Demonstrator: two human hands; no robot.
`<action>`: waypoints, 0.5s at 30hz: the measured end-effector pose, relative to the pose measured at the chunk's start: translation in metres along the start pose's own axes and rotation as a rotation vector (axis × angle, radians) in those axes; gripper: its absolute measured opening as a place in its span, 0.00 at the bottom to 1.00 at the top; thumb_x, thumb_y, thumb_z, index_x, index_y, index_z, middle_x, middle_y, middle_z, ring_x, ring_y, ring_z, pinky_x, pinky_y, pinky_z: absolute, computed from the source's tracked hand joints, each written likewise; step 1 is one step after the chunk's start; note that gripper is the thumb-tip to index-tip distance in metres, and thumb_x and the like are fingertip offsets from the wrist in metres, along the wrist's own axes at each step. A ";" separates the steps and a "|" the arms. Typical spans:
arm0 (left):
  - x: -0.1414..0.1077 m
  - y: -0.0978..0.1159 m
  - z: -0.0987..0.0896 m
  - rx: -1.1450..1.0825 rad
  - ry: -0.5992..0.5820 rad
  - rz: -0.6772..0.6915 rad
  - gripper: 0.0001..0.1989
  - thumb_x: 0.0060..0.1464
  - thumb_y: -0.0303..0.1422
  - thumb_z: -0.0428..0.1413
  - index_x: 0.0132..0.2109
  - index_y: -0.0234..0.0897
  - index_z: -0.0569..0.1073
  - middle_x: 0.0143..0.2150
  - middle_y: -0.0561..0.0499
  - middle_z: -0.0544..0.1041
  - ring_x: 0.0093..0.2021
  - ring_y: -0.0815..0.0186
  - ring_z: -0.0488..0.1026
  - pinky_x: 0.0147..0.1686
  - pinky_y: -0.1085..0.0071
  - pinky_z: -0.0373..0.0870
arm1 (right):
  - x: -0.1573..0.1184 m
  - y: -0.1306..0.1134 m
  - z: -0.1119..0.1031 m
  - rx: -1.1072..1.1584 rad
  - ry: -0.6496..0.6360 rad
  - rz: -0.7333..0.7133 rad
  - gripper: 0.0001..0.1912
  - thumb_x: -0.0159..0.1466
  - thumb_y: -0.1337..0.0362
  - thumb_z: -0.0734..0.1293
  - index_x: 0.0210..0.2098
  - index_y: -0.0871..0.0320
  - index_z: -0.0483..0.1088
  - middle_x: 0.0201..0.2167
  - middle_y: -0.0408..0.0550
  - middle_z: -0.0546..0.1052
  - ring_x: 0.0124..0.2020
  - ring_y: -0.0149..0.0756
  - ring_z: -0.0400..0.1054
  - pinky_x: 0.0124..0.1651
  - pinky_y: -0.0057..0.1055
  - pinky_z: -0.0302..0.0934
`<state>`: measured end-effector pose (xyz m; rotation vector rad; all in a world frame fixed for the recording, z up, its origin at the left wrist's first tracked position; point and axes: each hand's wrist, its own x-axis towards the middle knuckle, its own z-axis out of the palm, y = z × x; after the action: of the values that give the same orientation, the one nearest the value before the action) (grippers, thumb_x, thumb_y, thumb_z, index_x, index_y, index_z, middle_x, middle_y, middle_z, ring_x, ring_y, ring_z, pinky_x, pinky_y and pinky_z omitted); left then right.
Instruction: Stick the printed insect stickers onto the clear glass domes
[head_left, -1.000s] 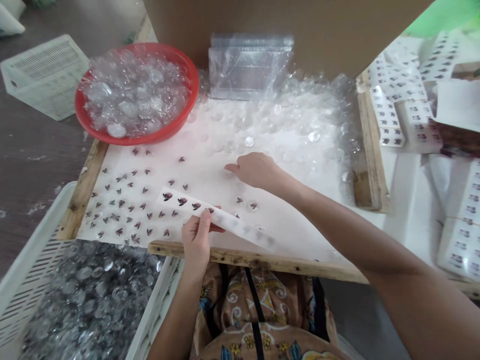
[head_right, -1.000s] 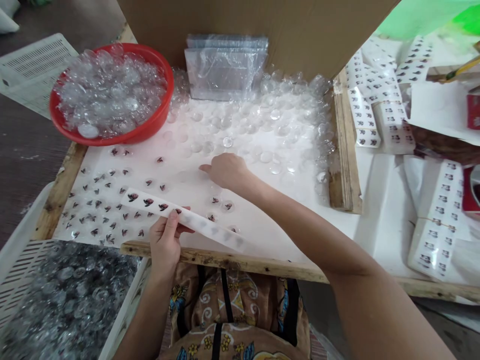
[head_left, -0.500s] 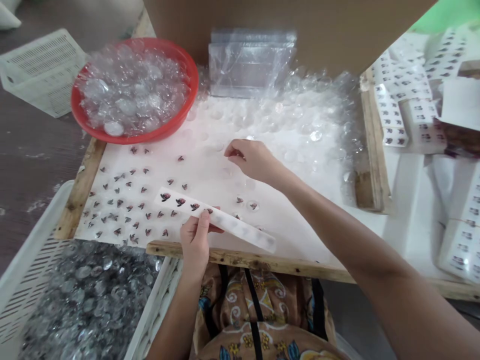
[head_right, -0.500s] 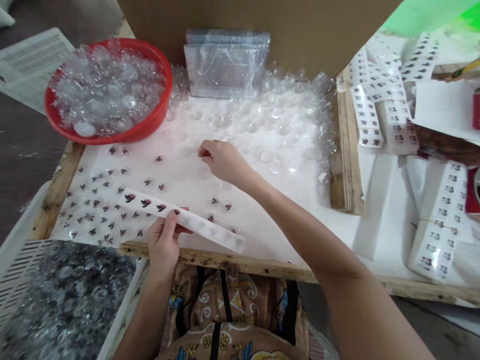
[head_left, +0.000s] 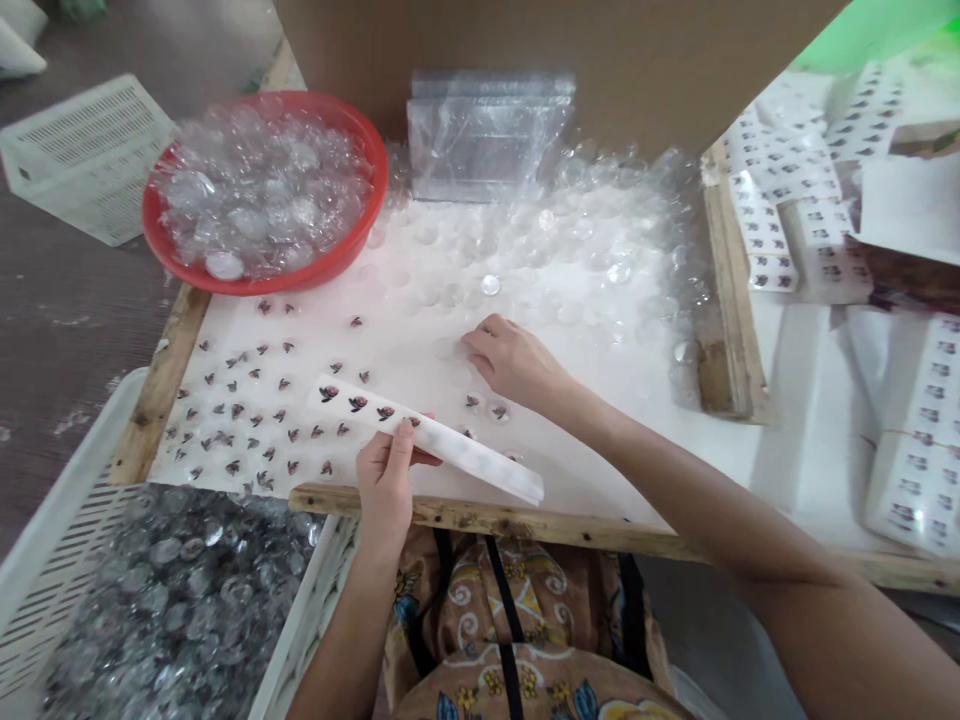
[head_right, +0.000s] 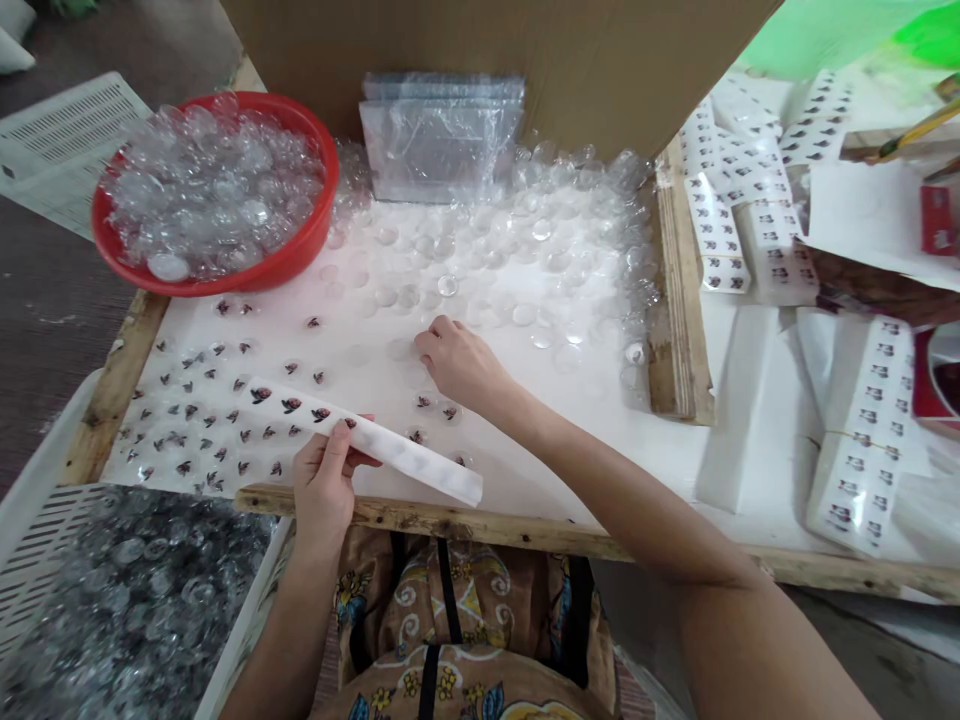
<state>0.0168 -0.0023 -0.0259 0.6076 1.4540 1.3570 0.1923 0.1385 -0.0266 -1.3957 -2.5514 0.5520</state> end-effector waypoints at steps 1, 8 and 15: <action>0.000 0.000 0.000 -0.002 0.004 0.002 0.19 0.54 0.48 0.62 0.36 0.32 0.80 0.35 0.45 0.84 0.27 0.64 0.79 0.26 0.70 0.78 | 0.002 -0.001 0.000 -0.008 0.007 -0.012 0.13 0.68 0.70 0.59 0.46 0.63 0.73 0.46 0.61 0.73 0.43 0.46 0.69 0.43 0.38 0.63; 0.000 0.001 0.000 0.014 -0.012 0.001 0.20 0.54 0.48 0.62 0.35 0.32 0.80 0.35 0.44 0.84 0.27 0.63 0.79 0.26 0.70 0.78 | 0.007 0.002 0.000 0.225 0.086 0.124 0.16 0.70 0.70 0.55 0.51 0.61 0.70 0.42 0.56 0.77 0.39 0.41 0.71 0.39 0.34 0.61; -0.001 0.000 0.000 -0.016 -0.018 -0.001 0.19 0.55 0.47 0.62 0.35 0.33 0.80 0.34 0.45 0.84 0.26 0.65 0.79 0.26 0.71 0.78 | 0.014 0.010 -0.009 0.192 0.184 0.207 0.10 0.67 0.63 0.63 0.43 0.57 0.75 0.46 0.55 0.73 0.33 0.37 0.68 0.39 0.36 0.62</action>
<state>0.0169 -0.0029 -0.0261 0.6076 1.4276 1.3580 0.1955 0.1575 -0.0230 -1.5697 -2.1649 0.6489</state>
